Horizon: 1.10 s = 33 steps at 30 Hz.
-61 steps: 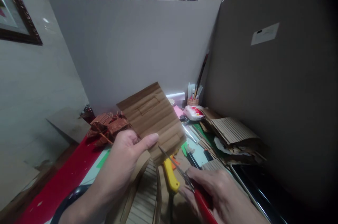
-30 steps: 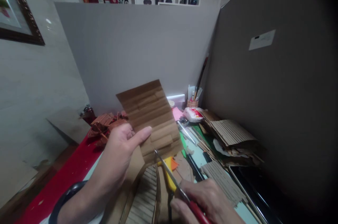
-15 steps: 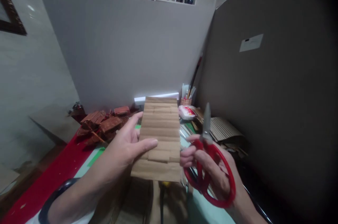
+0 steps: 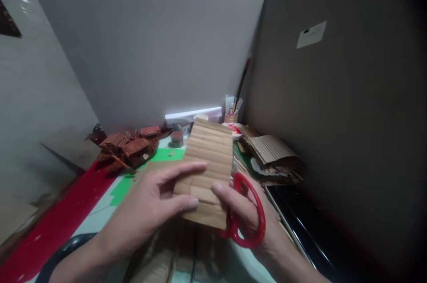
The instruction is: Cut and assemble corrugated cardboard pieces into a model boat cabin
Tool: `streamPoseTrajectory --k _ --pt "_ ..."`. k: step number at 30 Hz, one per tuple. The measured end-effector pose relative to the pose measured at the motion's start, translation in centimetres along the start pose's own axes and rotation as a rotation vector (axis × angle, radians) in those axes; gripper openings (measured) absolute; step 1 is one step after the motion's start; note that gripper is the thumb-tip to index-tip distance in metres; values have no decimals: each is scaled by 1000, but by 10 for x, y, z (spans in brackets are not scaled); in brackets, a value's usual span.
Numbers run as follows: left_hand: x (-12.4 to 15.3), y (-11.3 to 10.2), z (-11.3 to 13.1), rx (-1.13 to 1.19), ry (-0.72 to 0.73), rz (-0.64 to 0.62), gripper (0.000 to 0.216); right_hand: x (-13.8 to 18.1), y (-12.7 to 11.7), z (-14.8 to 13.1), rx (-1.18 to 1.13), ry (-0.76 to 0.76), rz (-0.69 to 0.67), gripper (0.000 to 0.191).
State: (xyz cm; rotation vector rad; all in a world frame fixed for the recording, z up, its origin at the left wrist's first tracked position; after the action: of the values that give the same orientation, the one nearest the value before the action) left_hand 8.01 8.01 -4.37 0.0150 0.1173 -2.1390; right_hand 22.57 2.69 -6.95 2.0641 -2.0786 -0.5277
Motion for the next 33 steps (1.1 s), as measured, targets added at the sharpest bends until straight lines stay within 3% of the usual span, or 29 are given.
streamPoseTrajectory --k 10,17,21,24,27,33 --pt "47 -4 -10 -21 -5 40 27 13 29 23 -212 109 -214 49" --pt "76 -16 -9 -100 11 346 10 21 36 17 104 95 -242 42" --pt "81 -19 -12 -152 21 418 13 17 20 14 292 50 -150 33" --pt "81 -19 -18 -128 -15 414 15 11 -4 7 387 -54 -17 32" --pt "79 -19 -24 -128 -55 390 17 12 -11 -10 432 -198 28 33" --pt "74 -11 -32 -210 -60 266 19 27 23 -6 633 -241 -215 30"
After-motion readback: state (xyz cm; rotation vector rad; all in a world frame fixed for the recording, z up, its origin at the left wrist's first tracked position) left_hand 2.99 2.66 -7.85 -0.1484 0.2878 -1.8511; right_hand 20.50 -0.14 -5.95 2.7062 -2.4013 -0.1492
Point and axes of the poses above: each hand's wrist, its own x-axis away from the middle knuckle, its own y-axis out of the palm, z = x × y, the point moved 7 cm from there along -x, towards the middle knuckle, and after that the axes turned 1 degree about -y, right-handed, at the moved point
